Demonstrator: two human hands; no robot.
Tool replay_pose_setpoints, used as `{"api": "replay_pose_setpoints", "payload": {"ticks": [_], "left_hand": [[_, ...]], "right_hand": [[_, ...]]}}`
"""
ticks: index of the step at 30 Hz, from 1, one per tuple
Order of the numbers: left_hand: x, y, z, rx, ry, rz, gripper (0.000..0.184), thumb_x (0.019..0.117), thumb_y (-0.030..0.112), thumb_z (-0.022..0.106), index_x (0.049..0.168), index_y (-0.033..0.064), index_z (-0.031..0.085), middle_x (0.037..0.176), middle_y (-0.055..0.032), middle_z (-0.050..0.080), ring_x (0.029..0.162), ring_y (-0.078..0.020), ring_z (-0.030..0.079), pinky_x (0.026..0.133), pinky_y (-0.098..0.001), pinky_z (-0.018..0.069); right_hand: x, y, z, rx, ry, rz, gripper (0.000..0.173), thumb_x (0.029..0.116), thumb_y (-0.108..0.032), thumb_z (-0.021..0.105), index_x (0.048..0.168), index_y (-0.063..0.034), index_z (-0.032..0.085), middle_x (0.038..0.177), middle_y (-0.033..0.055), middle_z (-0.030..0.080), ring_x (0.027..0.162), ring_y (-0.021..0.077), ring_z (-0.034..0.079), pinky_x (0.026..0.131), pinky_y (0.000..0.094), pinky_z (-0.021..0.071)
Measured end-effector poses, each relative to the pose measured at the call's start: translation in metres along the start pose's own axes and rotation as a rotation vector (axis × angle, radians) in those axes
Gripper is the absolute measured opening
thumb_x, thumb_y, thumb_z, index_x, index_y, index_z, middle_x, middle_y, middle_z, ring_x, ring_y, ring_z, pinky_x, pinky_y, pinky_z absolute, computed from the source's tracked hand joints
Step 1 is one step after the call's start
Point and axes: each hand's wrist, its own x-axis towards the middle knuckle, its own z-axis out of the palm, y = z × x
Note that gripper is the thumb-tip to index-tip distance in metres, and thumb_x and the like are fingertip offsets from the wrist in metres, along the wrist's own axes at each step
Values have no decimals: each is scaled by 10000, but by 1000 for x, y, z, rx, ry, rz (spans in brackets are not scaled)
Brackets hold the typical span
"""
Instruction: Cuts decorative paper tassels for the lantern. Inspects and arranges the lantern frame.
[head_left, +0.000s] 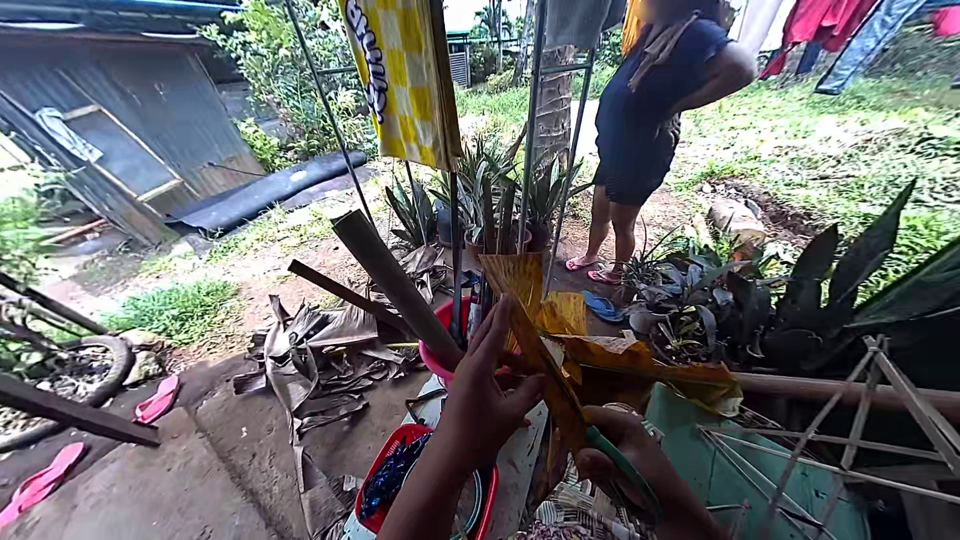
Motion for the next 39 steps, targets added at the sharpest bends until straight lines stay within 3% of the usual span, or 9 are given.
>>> {"api": "replay_pose_setpoints", "payload": {"ticks": [5,17,21,27,39], "left_hand": [[-2,-1,6,-8,-60,20,965,838,-22,784,1629,190,273,1629,-83,306,954,-162,723,769,-313,658],[-11,-1,14,-26,-110,35,966,823,-42,776,1626,101,259,1650,-97,274,928,-147,728,744,-312,659],[-14,-5,14,-9,-89,78,960,803,-43,786,1613,67,281,1653,-108,281,925,-141,731,732,-303,658],[-20,-10,20,-36,-125,77,958,799,-66,777,1608,41,275,1655,-105,274,915,-124,730,735,-302,658],[-26,-19,29,-80,-127,88,1015,807,-37,795,1624,21,196,1665,-109,229,922,-105,712,782,-293,650]], "right_hand": [[2,-3,3,-8,-1,-43,411,850,-433,815,1047,-84,726,861,-43,722,729,-11,654,652,168,551],[3,-8,7,27,8,-52,419,851,-446,811,1033,-81,717,848,-54,710,731,-11,651,650,175,550],[3,-5,7,53,-7,-56,355,869,-378,815,1026,-75,716,836,-32,709,725,30,672,662,228,588],[5,-5,8,26,-4,-81,408,867,-449,797,1030,-86,704,841,-65,698,738,-15,647,668,184,552],[5,-2,7,-20,35,-101,381,884,-423,789,1023,-75,716,830,-53,701,726,-11,643,658,186,549]]}}
